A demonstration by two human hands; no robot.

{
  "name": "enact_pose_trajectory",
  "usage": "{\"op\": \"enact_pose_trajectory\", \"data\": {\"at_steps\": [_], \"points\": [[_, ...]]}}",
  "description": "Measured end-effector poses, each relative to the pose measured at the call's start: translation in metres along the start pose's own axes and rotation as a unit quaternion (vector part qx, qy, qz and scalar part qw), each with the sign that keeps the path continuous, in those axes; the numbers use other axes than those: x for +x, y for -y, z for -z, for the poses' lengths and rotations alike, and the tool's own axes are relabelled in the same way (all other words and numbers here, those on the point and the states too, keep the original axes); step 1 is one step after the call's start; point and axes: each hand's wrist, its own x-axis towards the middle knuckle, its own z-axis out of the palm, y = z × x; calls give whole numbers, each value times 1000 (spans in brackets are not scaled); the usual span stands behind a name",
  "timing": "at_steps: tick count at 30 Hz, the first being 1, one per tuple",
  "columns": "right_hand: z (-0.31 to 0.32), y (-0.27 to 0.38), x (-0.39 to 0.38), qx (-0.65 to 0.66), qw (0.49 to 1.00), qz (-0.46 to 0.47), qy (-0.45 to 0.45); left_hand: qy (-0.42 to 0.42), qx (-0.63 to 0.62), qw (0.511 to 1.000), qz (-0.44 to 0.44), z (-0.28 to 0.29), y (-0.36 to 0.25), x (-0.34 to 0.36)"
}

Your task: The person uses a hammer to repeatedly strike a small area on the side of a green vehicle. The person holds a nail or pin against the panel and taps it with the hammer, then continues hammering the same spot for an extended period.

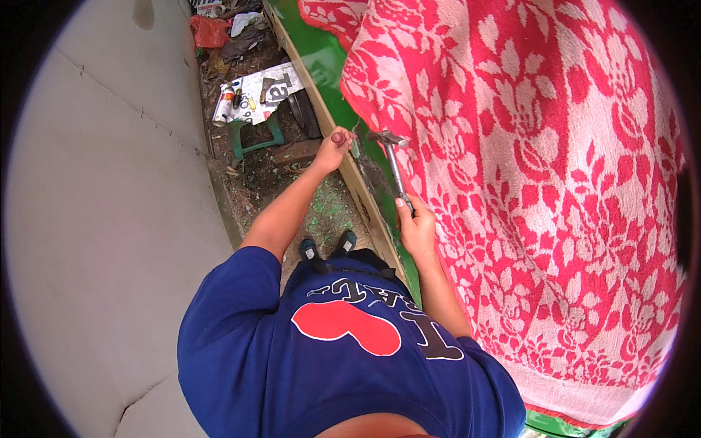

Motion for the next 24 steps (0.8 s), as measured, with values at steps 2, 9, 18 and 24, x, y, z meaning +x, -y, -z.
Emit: {"op": "enact_pose_trajectory", "data": {"at_steps": [2, 9, 18, 24], "points": [[2, -1, 10, -7, 1000, 7, 7, -1, 136, 991, 13, -3, -23, -4], [-3, 27, 31, -27, 988, 152, 20, 14, 175, 984, 15, 1, -24, 5], [-24, 49, 46, -190, 970, 144, 42, 47, 204, 978, 3, 7, -1, 22], [-39, 53, 43, -263, 958, 108, 35, 76, 204, 976, 22, 26, 5, 30]]}}
